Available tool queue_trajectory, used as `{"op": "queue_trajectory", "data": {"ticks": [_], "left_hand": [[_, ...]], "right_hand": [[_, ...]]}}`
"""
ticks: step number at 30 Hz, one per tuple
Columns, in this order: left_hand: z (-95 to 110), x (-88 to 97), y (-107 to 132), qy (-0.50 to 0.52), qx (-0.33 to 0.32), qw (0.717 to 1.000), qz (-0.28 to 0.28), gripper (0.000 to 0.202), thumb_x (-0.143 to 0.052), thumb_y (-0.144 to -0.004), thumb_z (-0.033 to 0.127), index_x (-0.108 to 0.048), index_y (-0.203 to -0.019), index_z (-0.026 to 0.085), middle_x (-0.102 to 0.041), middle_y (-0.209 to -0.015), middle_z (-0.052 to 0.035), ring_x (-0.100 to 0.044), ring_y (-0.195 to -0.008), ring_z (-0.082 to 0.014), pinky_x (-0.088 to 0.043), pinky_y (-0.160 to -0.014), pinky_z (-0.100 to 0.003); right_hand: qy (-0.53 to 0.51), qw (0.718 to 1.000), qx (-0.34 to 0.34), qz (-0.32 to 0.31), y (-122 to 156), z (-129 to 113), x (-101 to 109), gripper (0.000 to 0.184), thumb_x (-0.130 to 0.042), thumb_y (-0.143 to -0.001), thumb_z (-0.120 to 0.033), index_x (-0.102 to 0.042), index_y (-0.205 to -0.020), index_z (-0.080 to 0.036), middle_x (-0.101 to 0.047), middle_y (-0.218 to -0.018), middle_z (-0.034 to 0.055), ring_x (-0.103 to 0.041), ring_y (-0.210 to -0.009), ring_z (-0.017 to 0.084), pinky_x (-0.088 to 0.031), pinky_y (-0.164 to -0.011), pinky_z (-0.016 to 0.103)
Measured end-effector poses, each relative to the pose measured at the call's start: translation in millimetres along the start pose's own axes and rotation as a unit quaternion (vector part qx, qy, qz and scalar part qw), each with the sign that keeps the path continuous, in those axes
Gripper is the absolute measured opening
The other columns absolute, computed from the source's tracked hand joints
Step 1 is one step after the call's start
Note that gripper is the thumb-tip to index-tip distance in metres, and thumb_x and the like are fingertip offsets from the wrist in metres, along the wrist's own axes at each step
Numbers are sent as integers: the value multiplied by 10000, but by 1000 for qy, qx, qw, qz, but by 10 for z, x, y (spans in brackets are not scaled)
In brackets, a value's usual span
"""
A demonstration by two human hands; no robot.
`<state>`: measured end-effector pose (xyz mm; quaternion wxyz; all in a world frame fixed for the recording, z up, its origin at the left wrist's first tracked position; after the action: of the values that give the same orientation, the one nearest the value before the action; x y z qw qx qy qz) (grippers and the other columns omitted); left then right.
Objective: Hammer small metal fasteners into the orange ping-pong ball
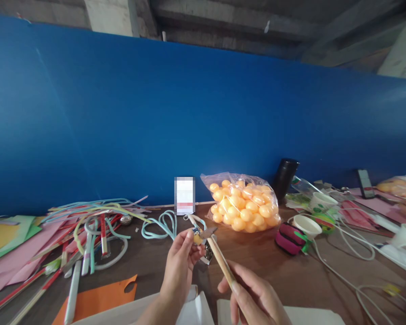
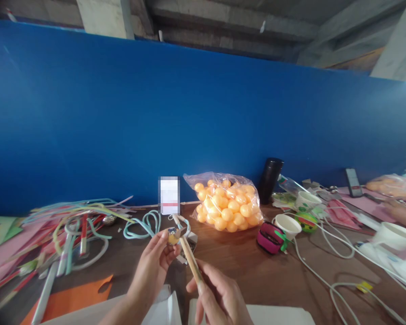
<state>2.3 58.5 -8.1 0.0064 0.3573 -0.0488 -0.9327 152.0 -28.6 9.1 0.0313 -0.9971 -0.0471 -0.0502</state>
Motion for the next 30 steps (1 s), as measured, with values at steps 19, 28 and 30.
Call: {"op": "queue_trajectory", "data": {"ticks": [19,28,30], "left_hand": [[17,6,13,-23,-2,1000,18,336,-760,-720,374,-652,-942,147,-657,-723,-25,-606,-596,-106,-519,-584,-217],[46,11,11,-48,-9,998,28,350,-761,-714,389,-681,-964,157,-653,-745,-20,-593,-605,-95,-505,-576,-198],[51,10,10,-54,-10,998,33,361,-764,-709,392,-683,-969,156,-652,-751,-21,-588,-605,-95,-504,-573,-200]], "right_hand": [[-18,1000,-7,-5,-21,23,5,541,-509,-880,-611,-577,-1258,-230,-666,-917,68,-559,-468,69,-381,-361,158],[-14,1000,-12,-12,-27,20,-1,563,-511,-875,-611,-577,-1262,-207,-669,-912,78,-575,-467,88,-400,-349,172],[-8,1000,-17,-9,-31,28,7,571,-517,-868,-615,-582,-1257,-201,-670,-906,79,-572,-466,91,-402,-345,175]]}}
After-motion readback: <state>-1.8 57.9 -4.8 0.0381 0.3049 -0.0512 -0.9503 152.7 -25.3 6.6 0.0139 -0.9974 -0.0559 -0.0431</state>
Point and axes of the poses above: each hand's wrist, its own y-axis away from the middle knuckle, its own x-axis out of the back of the hand, z = x × y, the point moved 6 cm from there along -y, towards the middle knuckle
